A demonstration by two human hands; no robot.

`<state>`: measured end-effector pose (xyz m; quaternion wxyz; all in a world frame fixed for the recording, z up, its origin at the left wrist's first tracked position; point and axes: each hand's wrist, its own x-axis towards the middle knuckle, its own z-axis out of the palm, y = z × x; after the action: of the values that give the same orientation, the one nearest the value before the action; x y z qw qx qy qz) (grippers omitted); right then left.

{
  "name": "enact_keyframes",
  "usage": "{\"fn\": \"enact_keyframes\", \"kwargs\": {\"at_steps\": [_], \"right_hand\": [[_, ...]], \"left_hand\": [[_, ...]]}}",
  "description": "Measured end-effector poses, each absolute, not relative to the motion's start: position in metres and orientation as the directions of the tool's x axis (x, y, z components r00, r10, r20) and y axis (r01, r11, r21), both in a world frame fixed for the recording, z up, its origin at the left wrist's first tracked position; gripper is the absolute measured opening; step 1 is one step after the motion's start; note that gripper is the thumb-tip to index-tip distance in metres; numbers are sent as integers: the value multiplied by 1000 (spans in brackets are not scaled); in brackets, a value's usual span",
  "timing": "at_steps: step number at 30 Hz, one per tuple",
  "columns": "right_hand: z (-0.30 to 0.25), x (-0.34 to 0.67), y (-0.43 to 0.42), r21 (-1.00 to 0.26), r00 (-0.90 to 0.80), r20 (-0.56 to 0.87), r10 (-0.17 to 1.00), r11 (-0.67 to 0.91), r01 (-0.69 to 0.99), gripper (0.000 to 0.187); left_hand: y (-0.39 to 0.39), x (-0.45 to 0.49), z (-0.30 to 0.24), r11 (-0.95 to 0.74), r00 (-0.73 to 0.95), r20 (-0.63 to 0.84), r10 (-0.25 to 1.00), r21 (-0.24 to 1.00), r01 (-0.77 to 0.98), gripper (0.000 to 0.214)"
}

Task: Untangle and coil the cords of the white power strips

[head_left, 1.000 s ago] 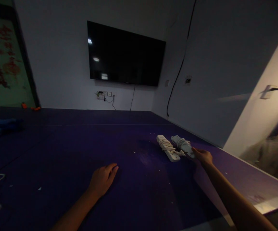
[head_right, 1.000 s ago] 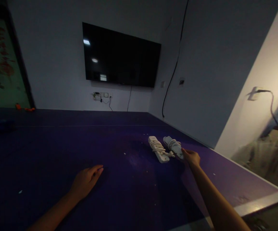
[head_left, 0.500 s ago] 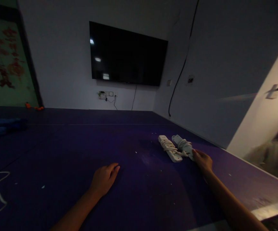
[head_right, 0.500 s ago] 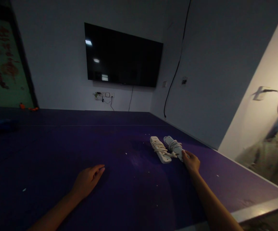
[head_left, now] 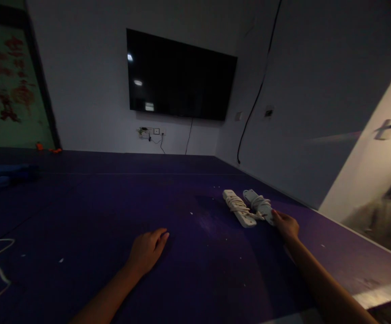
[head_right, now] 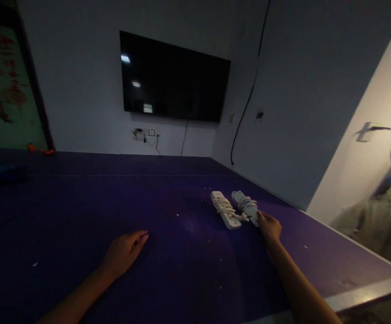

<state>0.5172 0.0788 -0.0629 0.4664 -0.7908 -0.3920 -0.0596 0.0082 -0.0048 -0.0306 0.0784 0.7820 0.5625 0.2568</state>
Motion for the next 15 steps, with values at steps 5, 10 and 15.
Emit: {"fn": "enact_keyframes", "kwargs": {"at_steps": [5, 10, 15], "right_hand": [[-53, 514, 78, -792, 780, 303, 547, -311, 526, 53], [-52, 517, 77, -801, 756, 307, 578, -272, 533, 56], [-56, 514, 72, -821, 744, 324, 584, -218, 528, 53]], "left_hand": [[-5, 9, -30, -348, 230, 312, 922, 402, 847, 48], [-5, 9, -30, -350, 235, 312, 921, 394, 850, 48], [-5, 8, -30, -351, 236, 310, 921, 397, 848, 48]]}}
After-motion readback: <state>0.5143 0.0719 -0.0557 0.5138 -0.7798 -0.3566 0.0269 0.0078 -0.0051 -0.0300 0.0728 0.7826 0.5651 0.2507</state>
